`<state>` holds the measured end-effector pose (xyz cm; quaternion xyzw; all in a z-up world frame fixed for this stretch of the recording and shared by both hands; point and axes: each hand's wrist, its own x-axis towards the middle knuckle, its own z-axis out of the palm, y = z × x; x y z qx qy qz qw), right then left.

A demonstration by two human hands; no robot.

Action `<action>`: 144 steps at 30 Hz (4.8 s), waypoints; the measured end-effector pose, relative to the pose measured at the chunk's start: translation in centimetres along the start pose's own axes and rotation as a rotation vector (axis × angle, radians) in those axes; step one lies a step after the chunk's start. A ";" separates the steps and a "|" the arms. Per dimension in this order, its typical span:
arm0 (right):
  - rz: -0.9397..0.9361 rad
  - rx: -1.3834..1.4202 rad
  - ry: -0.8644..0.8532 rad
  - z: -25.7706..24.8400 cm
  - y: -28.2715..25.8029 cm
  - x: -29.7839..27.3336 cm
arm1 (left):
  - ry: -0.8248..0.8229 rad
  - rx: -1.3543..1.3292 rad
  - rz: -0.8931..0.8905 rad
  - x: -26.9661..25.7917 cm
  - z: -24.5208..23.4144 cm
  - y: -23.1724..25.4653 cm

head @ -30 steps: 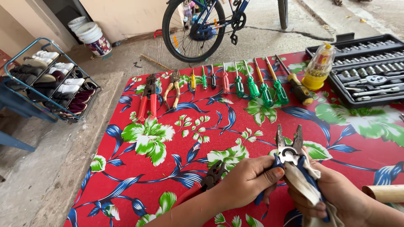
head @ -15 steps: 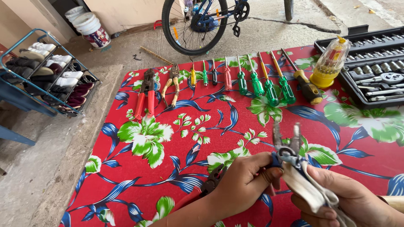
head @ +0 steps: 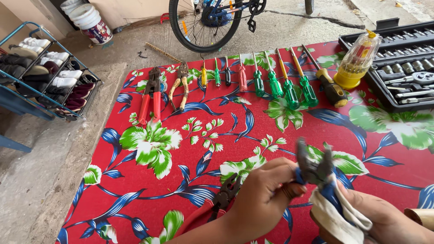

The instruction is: The person wipes several hand tools, including screwdrivers and pliers, with a cloth on a floral tablecloth. They handle each tool individually, wiping the metal and handle parts before placing them back on the table.

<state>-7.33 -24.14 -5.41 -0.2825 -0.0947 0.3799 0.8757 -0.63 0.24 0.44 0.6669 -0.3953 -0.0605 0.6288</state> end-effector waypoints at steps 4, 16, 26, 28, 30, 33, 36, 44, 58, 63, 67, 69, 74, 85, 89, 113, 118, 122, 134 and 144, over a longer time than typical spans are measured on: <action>0.081 -0.031 0.035 0.8 -0.1 0.4 | 0.140 -0.235 -0.160 0.4 -0.4 -2.1; 0.034 -0.361 0.194 1.8 1.5 0.5 | 0.172 -0.684 -0.461 1.0 -1.7 -2.5; -0.314 -0.908 0.576 1.0 1.5 1.5 | -0.067 -0.557 -0.241 0.0 0.0 -0.9; -0.103 -0.415 0.681 0.9 2.6 1.5 | -0.119 -0.631 -0.277 -0.1 0.2 -1.1; -0.172 -0.456 0.718 0.9 2.9 1.4 | -0.178 -0.668 -0.282 -0.1 0.3 -1.1; -0.273 -0.518 0.777 0.8 2.4 1.3 | 0.000 -0.742 -0.379 0.6 0.3 -1.0; -0.350 -0.594 0.862 0.9 1.5 1.5 | 0.068 -0.511 -0.541 0.9 -1.0 -0.2; -0.293 -0.575 0.816 1.7 1.0 2.1 | 0.060 -0.004 -0.325 0.5 0.0 1.1; -0.530 -1.151 0.819 -0.2 1.5 0.2 | -0.183 0.094 -0.173 -1.2 1.4 2.9; -0.344 -0.618 0.679 -0.4 0.5 -1.1 | -0.182 -0.008 -0.155 -1.7 1.1 1.7; -0.252 -0.534 0.446 0.5 0.1 -1.6 | -0.356 -0.590 -0.375 -0.8 0.1 -0.3; -0.247 -0.337 0.191 1.0 0.1 -1.8 | -0.420 -0.815 -0.382 -0.6 0.0 -1.0; 0.046 -0.214 0.565 1.6 -0.3 -2.1 | -0.449 -0.801 -0.413 -1.4 0.1 -1.6; -0.053 -0.029 0.206 2.2 -0.2 -1.0 | -0.236 -0.531 -0.380 -0.7 0.7 -2.2; -0.051 -0.034 0.054 3.2 -0.2 -0.7 | -0.156 -0.678 -0.399 -0.8 0.6 -2.3; -0.332 -0.239 0.850 0.3 1.4 -0.4 | -0.372 -0.693 -0.408 -0.6 -0.2 1.1; -0.431 -0.309 0.586 1.0 2.1 -1.0 | -0.372 -0.438 -0.444 -0.8 0.6 1.2; -0.489 -0.693 0.668 0.4 2.5 -0.8 | -0.328 -0.224 -0.349 -1.0 0.8 1.2; -0.025 -0.192 0.137 0.6 -1.1 -2.0 | -0.581 -1.028 -0.635 -1.3 0.4 -1.1; -0.065 -0.613 0.885 0.8 -0.5 -0.1 | -0.427 -0.771 -0.623 -1.3 1.4 -0.5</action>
